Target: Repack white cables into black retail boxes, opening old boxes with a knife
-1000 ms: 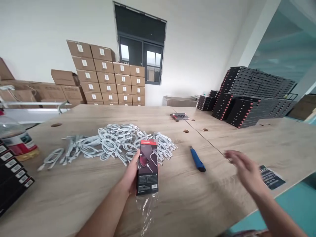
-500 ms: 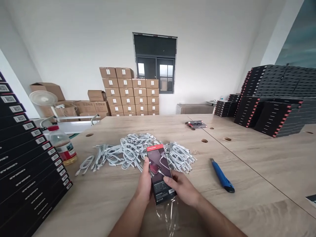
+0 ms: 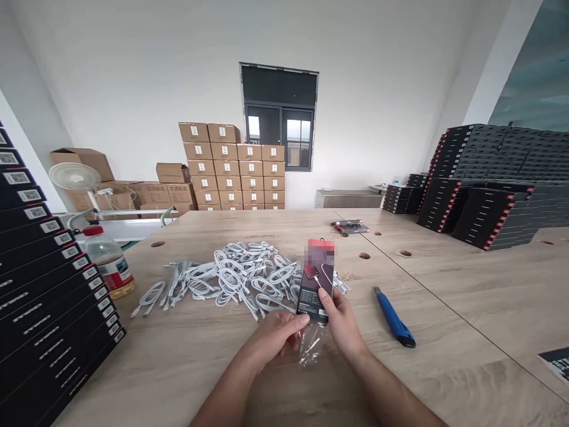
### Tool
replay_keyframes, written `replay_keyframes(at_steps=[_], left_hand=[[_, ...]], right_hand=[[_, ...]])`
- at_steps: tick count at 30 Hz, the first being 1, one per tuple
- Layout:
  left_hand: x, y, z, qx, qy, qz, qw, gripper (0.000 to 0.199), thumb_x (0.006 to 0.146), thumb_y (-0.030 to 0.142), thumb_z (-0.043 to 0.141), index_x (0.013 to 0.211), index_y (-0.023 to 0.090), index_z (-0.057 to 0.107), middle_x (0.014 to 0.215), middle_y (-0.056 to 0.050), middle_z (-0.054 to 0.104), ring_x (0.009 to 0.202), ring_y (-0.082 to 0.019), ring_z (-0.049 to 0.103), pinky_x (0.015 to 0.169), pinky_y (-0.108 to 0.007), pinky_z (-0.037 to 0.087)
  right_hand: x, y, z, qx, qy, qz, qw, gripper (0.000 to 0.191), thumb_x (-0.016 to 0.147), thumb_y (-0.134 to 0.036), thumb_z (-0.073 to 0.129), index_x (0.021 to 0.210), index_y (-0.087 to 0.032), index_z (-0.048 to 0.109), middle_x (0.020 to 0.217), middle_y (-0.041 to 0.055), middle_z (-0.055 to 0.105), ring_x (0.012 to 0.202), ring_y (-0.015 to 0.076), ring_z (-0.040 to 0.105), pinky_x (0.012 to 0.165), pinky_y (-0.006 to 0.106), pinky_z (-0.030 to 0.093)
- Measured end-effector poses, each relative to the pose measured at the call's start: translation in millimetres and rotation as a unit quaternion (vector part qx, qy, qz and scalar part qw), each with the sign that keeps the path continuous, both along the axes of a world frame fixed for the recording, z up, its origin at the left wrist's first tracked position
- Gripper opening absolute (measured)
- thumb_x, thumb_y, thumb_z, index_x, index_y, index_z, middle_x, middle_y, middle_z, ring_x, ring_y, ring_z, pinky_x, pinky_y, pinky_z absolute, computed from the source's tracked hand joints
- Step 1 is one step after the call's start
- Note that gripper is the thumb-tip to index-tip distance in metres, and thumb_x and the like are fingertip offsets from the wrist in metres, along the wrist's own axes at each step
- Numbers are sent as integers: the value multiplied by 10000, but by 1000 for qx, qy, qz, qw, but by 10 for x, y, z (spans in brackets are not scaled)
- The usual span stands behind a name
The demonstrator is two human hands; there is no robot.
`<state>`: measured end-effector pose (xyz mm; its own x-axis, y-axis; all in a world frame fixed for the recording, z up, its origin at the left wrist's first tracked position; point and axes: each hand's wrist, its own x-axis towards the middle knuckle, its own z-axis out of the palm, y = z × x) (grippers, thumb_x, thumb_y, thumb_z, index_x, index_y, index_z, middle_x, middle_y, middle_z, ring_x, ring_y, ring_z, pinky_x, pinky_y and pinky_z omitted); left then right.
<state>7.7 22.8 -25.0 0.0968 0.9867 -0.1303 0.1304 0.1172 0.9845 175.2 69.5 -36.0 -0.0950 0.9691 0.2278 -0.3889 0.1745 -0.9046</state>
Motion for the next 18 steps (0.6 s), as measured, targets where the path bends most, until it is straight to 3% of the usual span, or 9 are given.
replay_keyframes(at_steps=[7,13,18], left_hand=[[60,-19,3,17,-13,-24,999,490,681,645,779,715,158,738,775,-82,734,653,-190,610,499,-259,348],[53,-3,-14,18,-20,-15,1000,471,671,622,793,718,154,773,779,-99,744,672,-192,604,509,-257,349],[50,7,-34,11,-26,-8,1000,508,651,654,800,696,148,790,695,-86,708,617,-170,563,513,-259,349]], right_hand=[[-23,15,-21,-20,19,1,1000,455,793,-596,781,1028,-211,720,1049,58,796,987,282,714,870,398,564],[-37,47,-61,-60,60,13,996,456,778,-600,790,1017,-218,721,1060,55,804,1021,285,728,831,382,582],[-57,6,-6,-125,104,38,986,450,706,-585,852,923,-216,717,958,57,817,923,292,754,704,365,582]])
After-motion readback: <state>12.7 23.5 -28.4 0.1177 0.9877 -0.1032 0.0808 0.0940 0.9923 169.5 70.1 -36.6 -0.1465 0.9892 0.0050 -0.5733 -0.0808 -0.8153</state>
